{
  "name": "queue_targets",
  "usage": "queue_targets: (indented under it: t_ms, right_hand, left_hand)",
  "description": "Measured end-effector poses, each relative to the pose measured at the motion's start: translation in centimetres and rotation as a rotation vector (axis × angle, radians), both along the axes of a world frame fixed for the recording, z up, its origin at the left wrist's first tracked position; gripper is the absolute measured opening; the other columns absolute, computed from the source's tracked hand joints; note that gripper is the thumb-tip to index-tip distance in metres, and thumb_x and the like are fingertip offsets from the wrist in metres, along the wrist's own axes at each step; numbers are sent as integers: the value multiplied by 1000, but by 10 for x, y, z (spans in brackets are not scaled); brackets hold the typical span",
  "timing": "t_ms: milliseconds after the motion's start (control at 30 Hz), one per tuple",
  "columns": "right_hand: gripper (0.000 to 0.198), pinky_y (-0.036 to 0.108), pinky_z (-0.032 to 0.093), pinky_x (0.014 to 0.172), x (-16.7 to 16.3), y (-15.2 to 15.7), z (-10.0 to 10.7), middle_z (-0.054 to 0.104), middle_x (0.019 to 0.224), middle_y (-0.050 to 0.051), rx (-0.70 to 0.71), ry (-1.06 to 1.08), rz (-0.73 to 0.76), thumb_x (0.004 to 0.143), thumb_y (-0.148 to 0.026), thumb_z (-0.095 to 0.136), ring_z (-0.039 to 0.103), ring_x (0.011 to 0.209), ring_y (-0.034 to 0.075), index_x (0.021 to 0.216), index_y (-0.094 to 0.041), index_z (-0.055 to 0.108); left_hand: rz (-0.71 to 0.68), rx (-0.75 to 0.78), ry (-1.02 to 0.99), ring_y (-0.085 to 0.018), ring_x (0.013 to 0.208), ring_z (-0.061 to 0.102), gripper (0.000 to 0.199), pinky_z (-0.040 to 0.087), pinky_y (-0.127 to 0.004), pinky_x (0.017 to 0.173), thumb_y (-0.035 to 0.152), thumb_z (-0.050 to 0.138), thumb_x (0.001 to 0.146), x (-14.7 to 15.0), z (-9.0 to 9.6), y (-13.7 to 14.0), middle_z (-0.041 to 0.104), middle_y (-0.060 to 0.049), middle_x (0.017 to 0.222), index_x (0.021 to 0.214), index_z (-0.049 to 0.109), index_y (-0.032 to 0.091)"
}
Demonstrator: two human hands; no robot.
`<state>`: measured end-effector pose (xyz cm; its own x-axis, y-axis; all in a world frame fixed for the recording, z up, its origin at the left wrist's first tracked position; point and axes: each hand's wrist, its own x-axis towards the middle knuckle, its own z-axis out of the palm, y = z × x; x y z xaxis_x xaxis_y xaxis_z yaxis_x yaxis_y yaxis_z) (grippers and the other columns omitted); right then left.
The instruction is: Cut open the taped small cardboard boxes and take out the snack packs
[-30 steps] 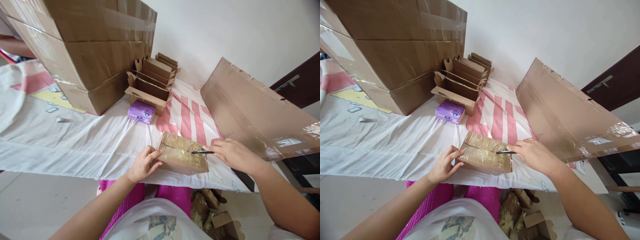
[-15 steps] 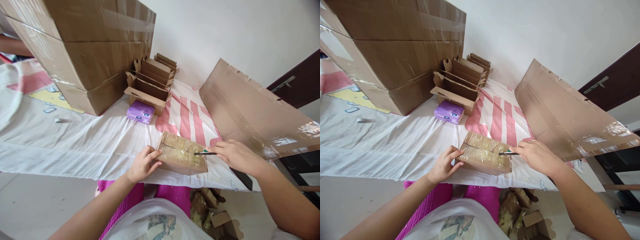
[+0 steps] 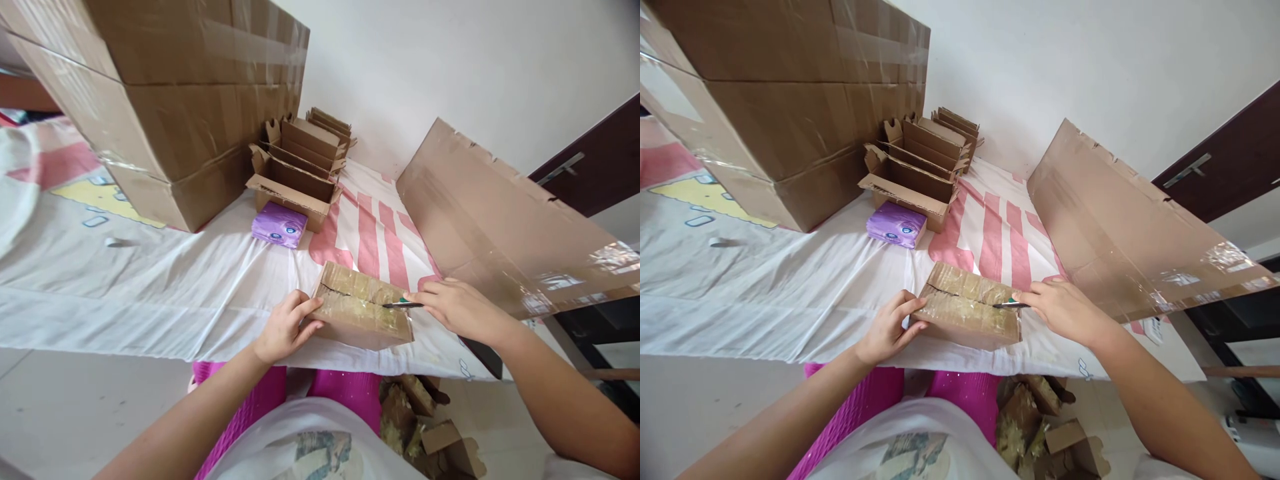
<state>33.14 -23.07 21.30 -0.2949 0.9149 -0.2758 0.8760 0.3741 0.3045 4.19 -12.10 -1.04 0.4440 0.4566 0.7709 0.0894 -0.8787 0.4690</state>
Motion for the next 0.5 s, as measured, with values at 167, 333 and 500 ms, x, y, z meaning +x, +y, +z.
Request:
queue_targets:
  t_ms: [167, 333, 500]
  right_hand:
    - [37, 32, 44, 76, 9, -1, 1, 68, 100, 2, -8, 43, -18, 93, -16, 47, 63, 83, 18, 122, -30, 63]
    - [39, 32, 44, 78, 10, 2, -8, 68, 95, 2, -34, 29, -37, 89, -11, 49, 63, 81, 18, 117, -31, 67]
    - [41, 32, 47, 76, 19, -7, -7, 69, 99, 2, -57, 89, -117, 92, -17, 48, 65, 87, 20, 126, -34, 62]
  left_hand:
    - [25, 20, 30, -17, 79, 54, 39, 49, -28, 68, 26, 54, 93, -2, 0, -1, 51, -5, 92, 130, 42, 22]
    - [29, 13, 20, -17, 78, 53, 39, 49, -28, 67, 28, 53, 94, -2, -1, -1, 51, -4, 91, 131, 42, 23]
    - [14, 12, 13, -17, 78, 53, 41, 49, -28, 68, 28, 52, 95, -1, -1, 0, 51, -4, 91, 134, 40, 24]
